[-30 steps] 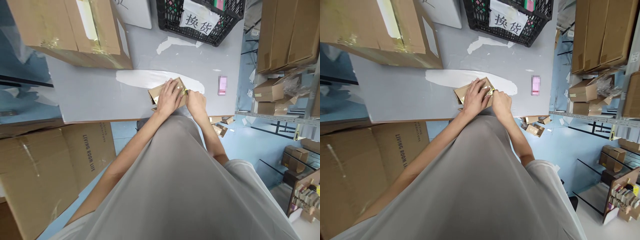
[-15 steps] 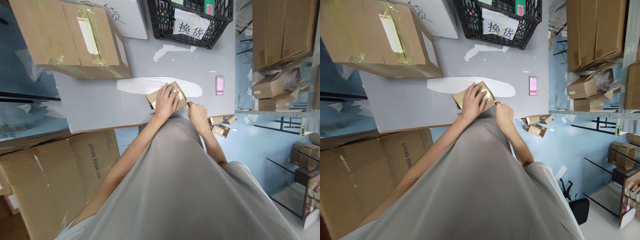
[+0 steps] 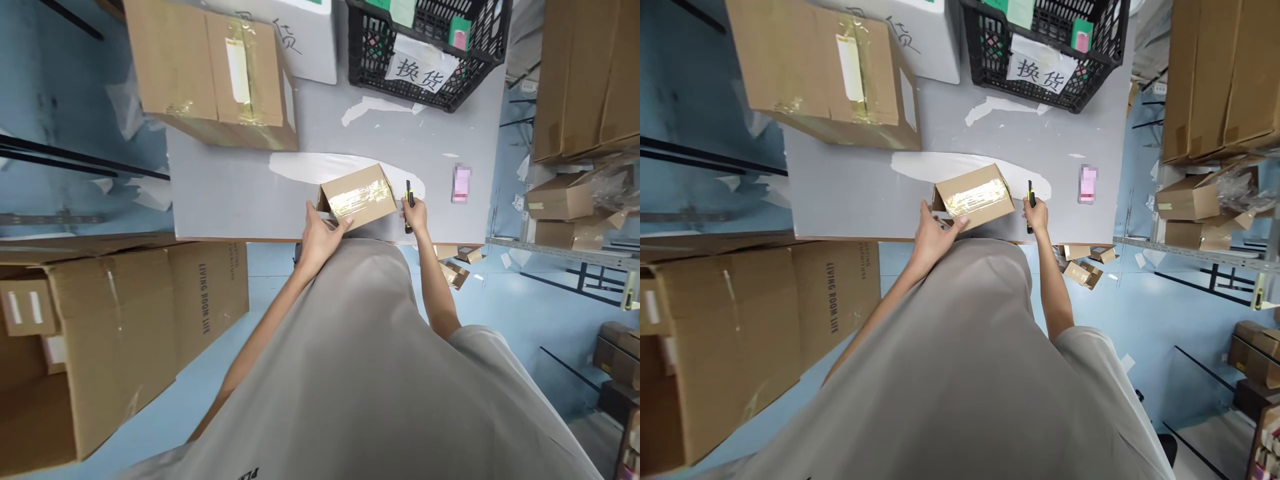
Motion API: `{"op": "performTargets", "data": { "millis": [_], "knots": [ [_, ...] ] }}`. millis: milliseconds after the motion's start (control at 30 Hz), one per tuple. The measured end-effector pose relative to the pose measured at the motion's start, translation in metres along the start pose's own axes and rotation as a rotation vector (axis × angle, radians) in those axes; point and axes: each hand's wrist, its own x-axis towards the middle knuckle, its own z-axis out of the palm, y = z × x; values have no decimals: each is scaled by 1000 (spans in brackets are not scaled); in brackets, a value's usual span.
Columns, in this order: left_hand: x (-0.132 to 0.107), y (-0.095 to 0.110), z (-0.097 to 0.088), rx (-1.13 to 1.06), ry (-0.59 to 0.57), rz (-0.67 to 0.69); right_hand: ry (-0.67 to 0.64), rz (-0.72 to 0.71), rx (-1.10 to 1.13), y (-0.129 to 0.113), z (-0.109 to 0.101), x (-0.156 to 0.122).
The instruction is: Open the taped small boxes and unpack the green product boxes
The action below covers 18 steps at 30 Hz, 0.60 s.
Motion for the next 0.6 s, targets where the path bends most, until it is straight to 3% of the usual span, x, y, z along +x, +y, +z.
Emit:
{"op": "performTargets", "data": {
  "millis": [100,267,400,600],
  "knots": [
    [9,1,4,-96,-65,-61,-6,62,84,11,23,23],
    [18,3,-5,-379,-125,-26,-100,105,275,10,44,39],
    [23,-24,-27,-528,-129,-72,-215,133,364,-2,62,32],
    [31,-65,-73,-475,61,-124,-389,130,454,-23,84,-1]
  ]
}}
